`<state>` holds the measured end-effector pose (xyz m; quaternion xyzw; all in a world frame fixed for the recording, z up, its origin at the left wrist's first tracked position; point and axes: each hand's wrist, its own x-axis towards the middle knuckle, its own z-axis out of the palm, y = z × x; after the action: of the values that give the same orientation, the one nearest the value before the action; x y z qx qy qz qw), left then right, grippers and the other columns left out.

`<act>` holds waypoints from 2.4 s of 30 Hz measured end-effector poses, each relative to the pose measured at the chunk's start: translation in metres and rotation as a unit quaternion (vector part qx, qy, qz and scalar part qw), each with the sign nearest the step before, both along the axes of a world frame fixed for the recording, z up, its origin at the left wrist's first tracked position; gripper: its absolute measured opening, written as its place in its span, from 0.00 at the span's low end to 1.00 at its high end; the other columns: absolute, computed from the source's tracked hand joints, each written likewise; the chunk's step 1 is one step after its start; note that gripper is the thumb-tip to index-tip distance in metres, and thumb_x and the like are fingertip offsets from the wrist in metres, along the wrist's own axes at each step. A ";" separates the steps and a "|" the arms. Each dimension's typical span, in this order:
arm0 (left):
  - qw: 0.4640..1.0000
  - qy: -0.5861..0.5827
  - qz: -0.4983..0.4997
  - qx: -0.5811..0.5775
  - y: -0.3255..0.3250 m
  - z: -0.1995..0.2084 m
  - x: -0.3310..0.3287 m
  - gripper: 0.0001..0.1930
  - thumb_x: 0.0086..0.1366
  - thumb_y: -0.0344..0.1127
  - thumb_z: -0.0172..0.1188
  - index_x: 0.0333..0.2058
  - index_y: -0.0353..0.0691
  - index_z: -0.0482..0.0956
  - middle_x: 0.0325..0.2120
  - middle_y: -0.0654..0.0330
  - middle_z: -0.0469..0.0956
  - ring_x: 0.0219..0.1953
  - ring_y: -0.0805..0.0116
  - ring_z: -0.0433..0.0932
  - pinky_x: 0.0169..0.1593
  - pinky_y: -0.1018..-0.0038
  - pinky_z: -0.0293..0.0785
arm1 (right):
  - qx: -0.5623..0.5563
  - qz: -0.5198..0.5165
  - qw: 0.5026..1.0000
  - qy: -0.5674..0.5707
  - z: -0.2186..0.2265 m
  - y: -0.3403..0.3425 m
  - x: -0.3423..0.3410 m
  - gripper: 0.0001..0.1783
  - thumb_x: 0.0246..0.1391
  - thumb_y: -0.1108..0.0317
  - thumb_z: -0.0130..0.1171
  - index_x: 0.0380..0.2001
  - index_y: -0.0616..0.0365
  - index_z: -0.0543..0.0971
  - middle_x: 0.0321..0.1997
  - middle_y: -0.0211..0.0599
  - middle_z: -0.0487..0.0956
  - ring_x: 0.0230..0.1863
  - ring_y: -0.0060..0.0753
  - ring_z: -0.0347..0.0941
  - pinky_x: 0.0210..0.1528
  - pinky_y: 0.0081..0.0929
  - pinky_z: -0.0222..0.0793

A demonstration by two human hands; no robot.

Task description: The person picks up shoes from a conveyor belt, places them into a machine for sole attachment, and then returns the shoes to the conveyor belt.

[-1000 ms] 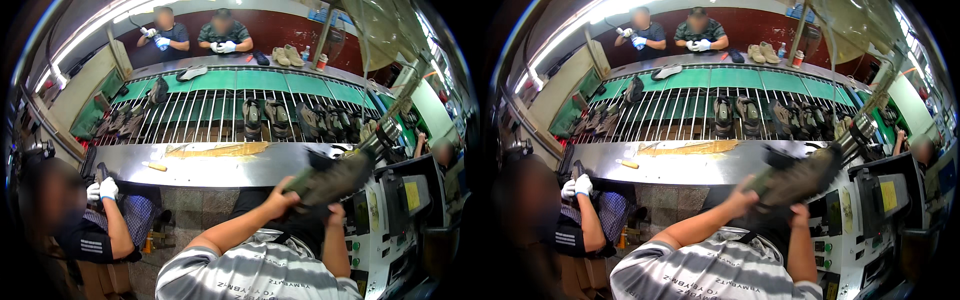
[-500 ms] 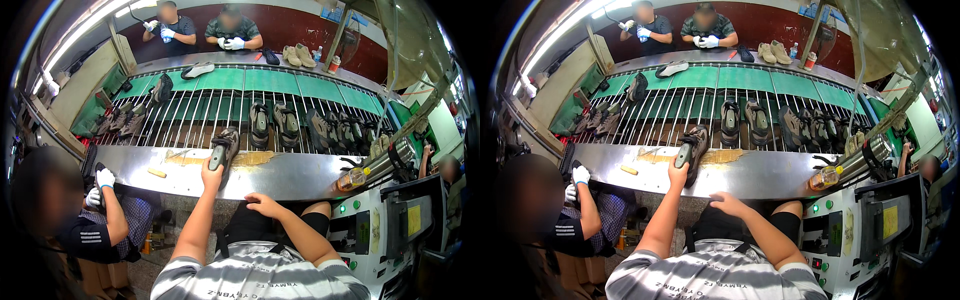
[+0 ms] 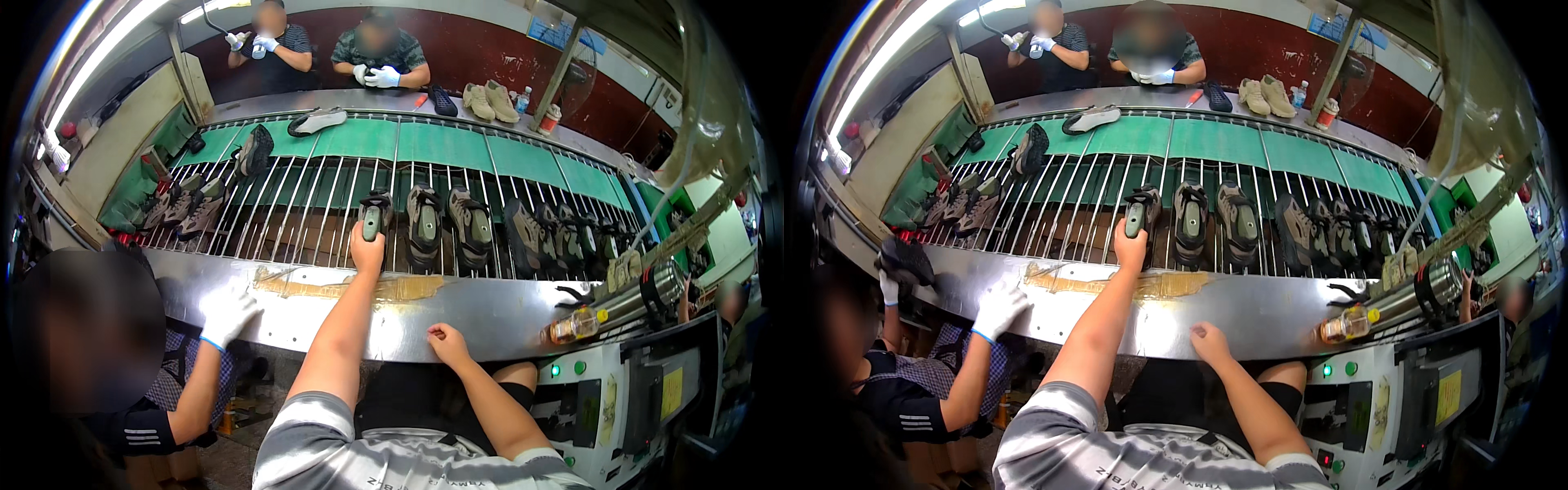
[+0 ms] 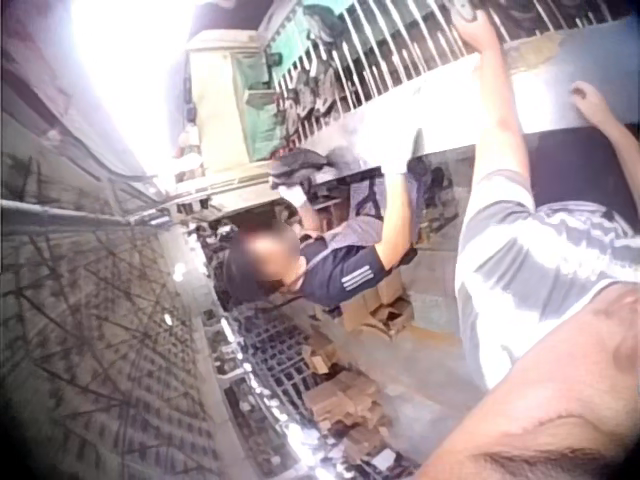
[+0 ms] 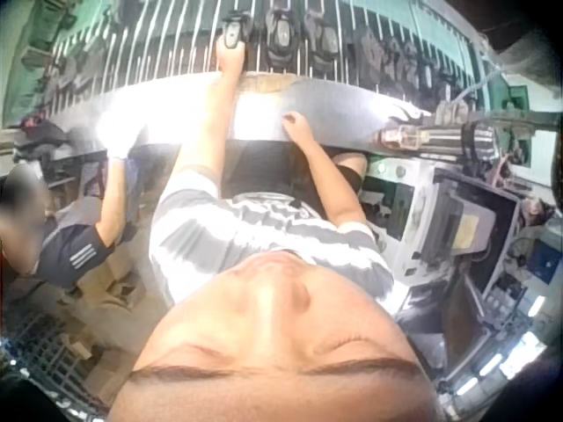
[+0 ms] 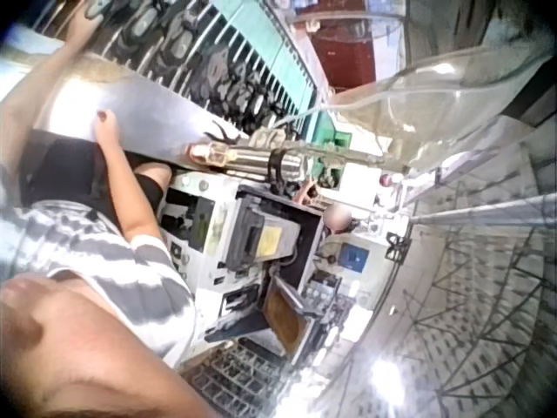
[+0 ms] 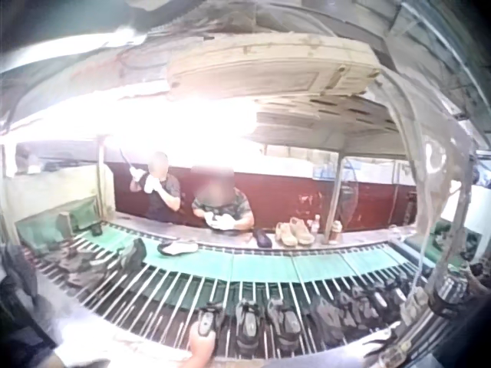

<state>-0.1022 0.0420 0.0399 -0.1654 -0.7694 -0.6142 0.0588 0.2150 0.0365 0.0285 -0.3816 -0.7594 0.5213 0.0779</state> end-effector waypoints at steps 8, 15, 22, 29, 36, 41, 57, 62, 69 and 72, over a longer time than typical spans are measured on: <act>0.993 -0.020 -0.114 0.000 -0.003 -0.022 -0.029 0.32 0.53 0.40 0.68 0.55 0.32 0.70 0.55 0.46 0.70 0.59 0.48 0.69 0.62 0.64 0.64 | 0.205 0.156 0.965 0.050 0.024 0.008 -0.167 0.13 0.44 0.60 0.60 0.32 0.54 0.81 0.28 0.41 0.80 0.30 0.44 0.77 0.36 0.38 0.73; 0.964 -0.155 -0.186 0.110 -0.059 -0.024 -0.159 0.28 0.61 0.47 0.65 0.54 0.36 0.70 0.48 0.57 0.73 0.47 0.65 0.73 0.52 0.68 0.70 | 0.318 0.275 0.904 0.077 0.008 -0.023 -0.246 0.11 0.46 0.58 0.57 0.26 0.53 0.80 0.27 0.43 0.80 0.32 0.51 0.78 0.35 0.45 0.72; 0.897 -0.311 0.043 0.312 -0.120 -0.043 -0.386 0.39 0.61 0.60 0.56 0.64 0.45 0.59 0.63 0.55 0.61 0.59 0.55 0.65 0.57 0.58 0.63 | 0.353 0.266 0.893 0.087 -0.009 -0.026 -0.261 0.09 0.46 0.62 0.59 0.19 0.53 0.76 0.20 0.37 0.76 0.25 0.44 0.75 0.29 0.41 0.72; 0.863 -0.314 0.118 0.377 -0.111 -0.057 -0.513 0.41 0.59 0.62 0.54 0.66 0.46 0.57 0.67 0.60 0.56 0.67 0.55 0.52 0.65 0.56 0.52 | 0.369 0.284 0.881 0.084 -0.011 -0.016 -0.270 0.10 0.47 0.62 0.59 0.18 0.51 0.73 0.18 0.33 0.75 0.21 0.39 0.74 0.25 0.37 0.71; 0.873 -0.294 0.024 0.389 -0.074 -0.053 -0.542 0.44 0.64 0.68 0.46 0.69 0.46 0.49 0.71 0.53 0.46 0.67 0.50 0.55 0.66 0.52 0.54 | 0.398 0.300 0.865 0.052 -0.005 -0.013 -0.280 0.07 0.46 0.63 0.60 0.20 0.49 0.74 0.17 0.29 0.74 0.19 0.33 0.74 0.24 0.30 0.71; 0.981 -0.152 0.003 0.122 -0.014 -0.074 -0.482 0.20 0.63 0.47 0.53 0.22 0.36 0.75 0.20 0.58 0.72 0.21 0.70 0.74 0.29 0.72 0.71 | 0.420 0.301 0.853 0.067 -0.009 -0.016 -0.282 0.08 0.45 0.64 0.62 0.19 0.49 0.73 0.17 0.27 0.73 0.21 0.29 0.73 0.24 0.27 0.70; 0.966 -0.168 0.180 -0.078 -0.006 -0.112 -0.539 0.26 0.56 0.54 0.66 0.30 0.29 0.82 0.24 0.48 0.82 0.21 0.56 0.82 0.30 0.62 0.78 | 0.400 0.290 0.865 0.080 -0.003 -0.021 -0.291 0.08 0.45 0.64 0.62 0.20 0.49 0.73 0.18 0.26 0.73 0.20 0.30 0.73 0.24 0.28 0.70; 0.966 -0.001 0.222 -0.131 0.017 -0.109 -0.520 0.17 0.65 0.46 0.55 0.32 0.35 0.80 0.31 0.46 0.81 0.36 0.42 0.79 0.40 0.54 0.73 | 0.398 0.307 0.862 0.064 -0.004 -0.016 -0.289 0.07 0.45 0.64 0.62 0.21 0.50 0.73 0.18 0.26 0.73 0.21 0.29 0.73 0.24 0.27 0.70; 0.952 0.020 0.243 -0.184 0.002 -0.097 -0.486 0.14 0.64 0.43 0.52 0.29 0.40 0.80 0.29 0.45 0.81 0.35 0.41 0.80 0.40 0.51 0.75 | 0.364 0.288 0.884 0.047 -0.001 -0.029 -0.290 0.08 0.45 0.63 0.61 0.19 0.50 0.74 0.17 0.33 0.75 0.20 0.38 0.74 0.24 0.35 0.70; 0.936 0.035 0.214 -0.277 -0.017 -0.091 -0.446 0.14 0.63 0.42 0.53 0.28 0.39 0.80 0.28 0.45 0.81 0.33 0.42 0.80 0.38 0.51 0.76 | 0.363 0.273 0.888 0.073 -0.005 -0.034 -0.288 0.12 0.43 0.62 0.63 0.14 0.51 0.72 0.16 0.36 0.74 0.20 0.41 0.74 0.24 0.38 0.70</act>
<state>-0.5485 0.0255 -0.0511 -0.0276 -0.9237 -0.3431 0.1679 -0.0728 0.0025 0.0232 -0.0654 -0.9618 0.2364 0.1212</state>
